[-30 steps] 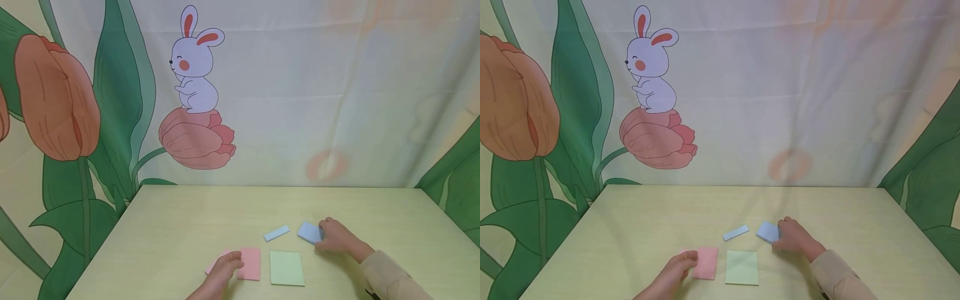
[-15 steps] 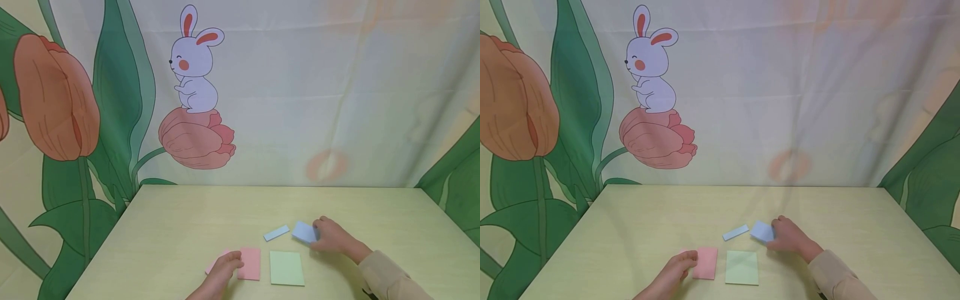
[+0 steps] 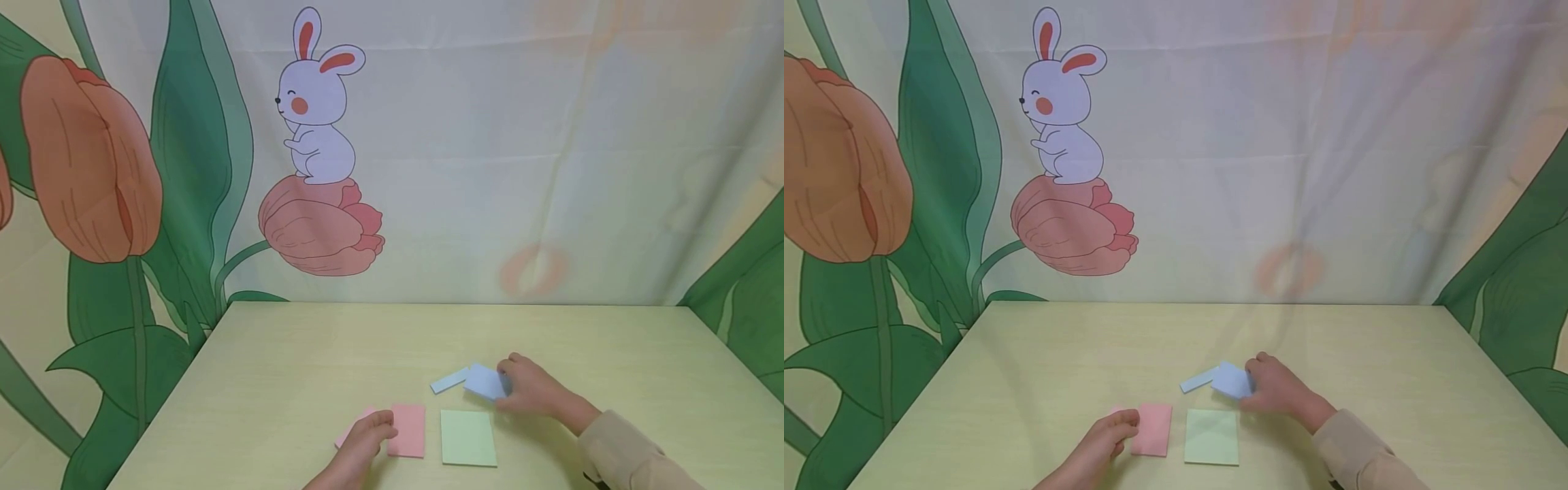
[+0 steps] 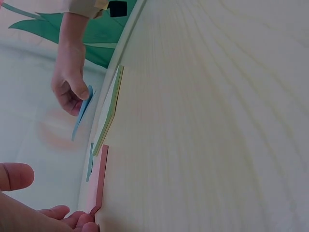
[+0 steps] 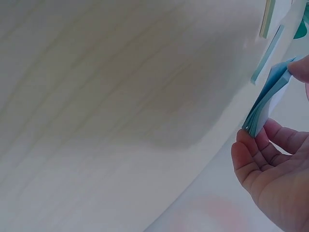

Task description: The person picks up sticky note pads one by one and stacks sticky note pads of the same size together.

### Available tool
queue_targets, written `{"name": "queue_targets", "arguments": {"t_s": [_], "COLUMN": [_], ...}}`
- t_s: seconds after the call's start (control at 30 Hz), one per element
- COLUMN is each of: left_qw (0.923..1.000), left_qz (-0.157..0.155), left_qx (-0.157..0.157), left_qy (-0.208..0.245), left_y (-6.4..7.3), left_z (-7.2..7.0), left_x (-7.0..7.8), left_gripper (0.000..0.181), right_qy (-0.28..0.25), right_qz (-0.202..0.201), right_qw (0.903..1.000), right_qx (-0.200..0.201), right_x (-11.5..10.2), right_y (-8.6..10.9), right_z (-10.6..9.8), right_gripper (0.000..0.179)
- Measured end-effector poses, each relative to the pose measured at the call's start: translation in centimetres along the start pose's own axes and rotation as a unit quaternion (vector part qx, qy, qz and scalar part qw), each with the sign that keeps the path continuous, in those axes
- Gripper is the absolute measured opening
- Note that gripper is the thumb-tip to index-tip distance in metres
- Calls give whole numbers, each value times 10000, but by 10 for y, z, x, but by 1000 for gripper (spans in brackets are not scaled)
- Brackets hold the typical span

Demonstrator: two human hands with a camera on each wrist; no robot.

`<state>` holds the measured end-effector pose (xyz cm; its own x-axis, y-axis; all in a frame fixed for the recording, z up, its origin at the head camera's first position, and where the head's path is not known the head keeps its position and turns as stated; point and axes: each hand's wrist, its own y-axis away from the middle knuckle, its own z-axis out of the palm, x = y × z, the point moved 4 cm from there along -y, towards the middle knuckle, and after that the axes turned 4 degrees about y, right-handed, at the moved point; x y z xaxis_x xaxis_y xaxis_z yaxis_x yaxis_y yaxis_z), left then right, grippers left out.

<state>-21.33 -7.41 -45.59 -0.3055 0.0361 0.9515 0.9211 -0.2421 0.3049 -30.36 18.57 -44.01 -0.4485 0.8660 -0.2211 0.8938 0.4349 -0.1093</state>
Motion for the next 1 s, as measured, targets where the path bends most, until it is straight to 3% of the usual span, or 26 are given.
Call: {"name": "queue_targets", "arguments": {"t_s": [0.47,1.0], "left_qw": [9999,9997], "left_qz": [-71,-199], "left_qx": [63,136], "left_qy": [36,-11], "left_y": [1,2], "left_z": [0,-1], "left_x": [2,0], "left_gripper": [53,53], "right_qy": [72,-81], "right_qz": [-488,-785], "right_qw": [9987,9968], "right_qx": [149,-147], "right_x": [-25,-55], "right_y": [3,6], "right_z": [-3,-6], "right_gripper": [47,50]}}
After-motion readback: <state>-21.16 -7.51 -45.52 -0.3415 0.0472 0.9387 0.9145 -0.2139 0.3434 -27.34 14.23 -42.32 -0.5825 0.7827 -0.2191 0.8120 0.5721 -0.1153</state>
